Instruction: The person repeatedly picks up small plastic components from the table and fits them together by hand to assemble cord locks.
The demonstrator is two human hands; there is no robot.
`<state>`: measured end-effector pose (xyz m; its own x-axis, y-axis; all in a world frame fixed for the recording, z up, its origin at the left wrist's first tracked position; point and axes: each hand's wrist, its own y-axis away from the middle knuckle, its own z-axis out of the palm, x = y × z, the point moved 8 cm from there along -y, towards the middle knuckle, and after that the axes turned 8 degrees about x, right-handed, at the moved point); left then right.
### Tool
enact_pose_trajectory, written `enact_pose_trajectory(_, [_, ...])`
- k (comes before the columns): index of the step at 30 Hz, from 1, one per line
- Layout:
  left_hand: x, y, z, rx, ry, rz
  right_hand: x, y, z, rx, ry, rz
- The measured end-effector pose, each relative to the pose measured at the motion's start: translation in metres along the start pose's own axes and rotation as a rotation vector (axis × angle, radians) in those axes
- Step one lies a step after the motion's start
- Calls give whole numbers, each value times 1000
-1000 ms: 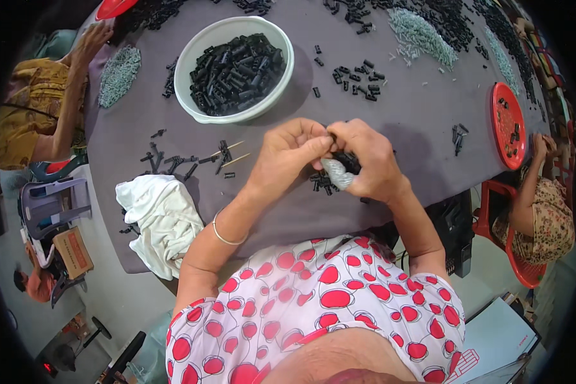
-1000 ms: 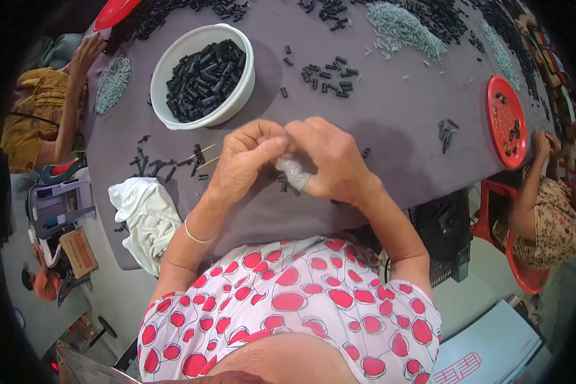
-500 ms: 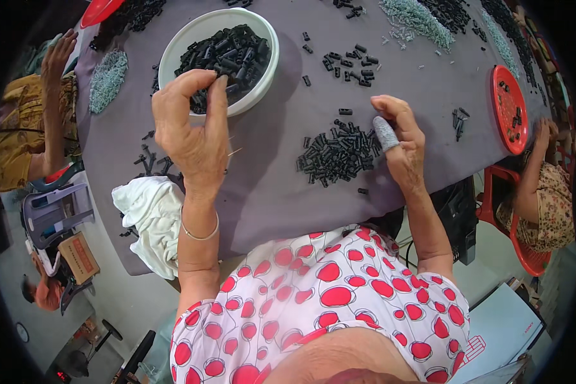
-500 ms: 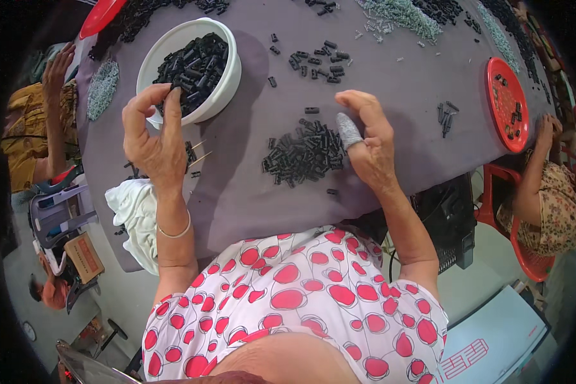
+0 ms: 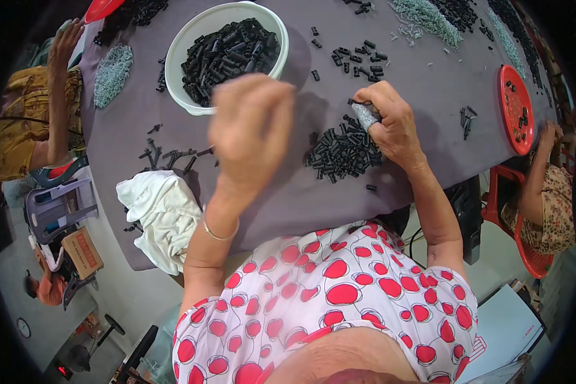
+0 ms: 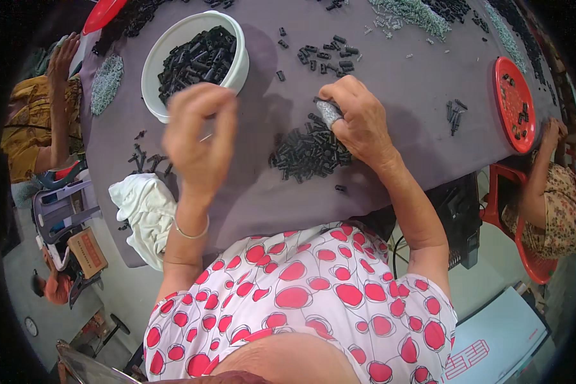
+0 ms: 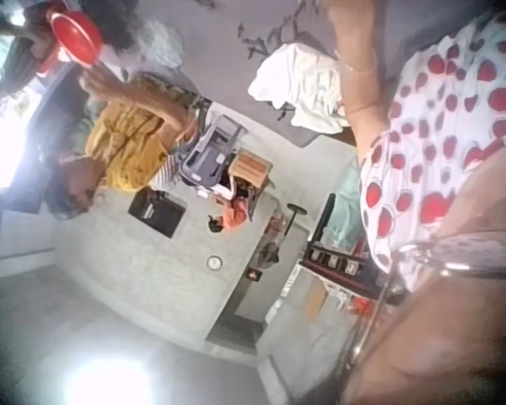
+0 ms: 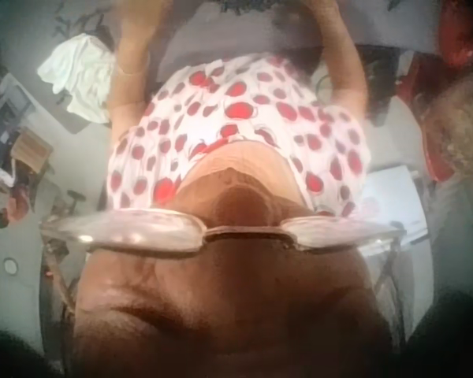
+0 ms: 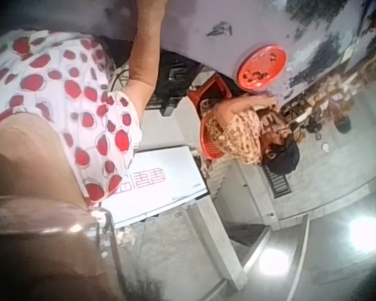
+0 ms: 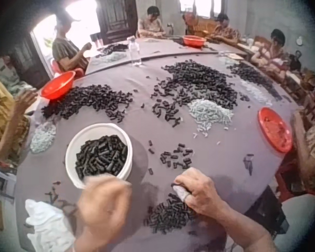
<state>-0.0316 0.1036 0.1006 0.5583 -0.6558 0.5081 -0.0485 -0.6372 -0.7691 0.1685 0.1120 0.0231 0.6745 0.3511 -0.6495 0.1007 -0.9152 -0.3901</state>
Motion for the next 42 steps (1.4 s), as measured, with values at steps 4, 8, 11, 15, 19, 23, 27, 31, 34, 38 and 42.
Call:
enact_pose_trajectory(4, [7,38,54,-388,231,-148,6,0,-1,32,-82,79])
enact_pose_trajectory(8, [18,58,74,-580,206,-55,10,0,-9,116,-154,73])
enact_pose_trajectory(11, [24,61,72,-600,270,-82,5,3,-11,122,-209,82])
enact_pose_trajectory(15, [-10,72,64,-410,471,-681,-17,11,-11,101,-355,0])
enact_pose_trajectory(19, [-20,74,64,-298,780,-925,-50,12,-18,171,-270,-289])
enact_pose_trajectory(23, [-24,84,68,-395,935,-1134,-66,12,-17,205,-229,-423])
enact_pose_trajectory(27, [-29,90,72,-361,1109,-1245,-68,10,-17,170,-231,-404])
enact_pose_trajectory(31, [-31,79,67,-263,1122,-1249,-49,-3,-25,89,-153,-333])
enact_pose_trajectory(34, [-27,80,66,-325,1128,-1244,12,-33,-48,217,-48,-101])
enact_pose_trajectory(38, [-29,86,71,-377,1150,-1254,55,-55,-43,225,38,21])
enact_pose_trajectory(42, [-34,93,74,-408,1115,-1248,49,-51,-27,169,136,-87])
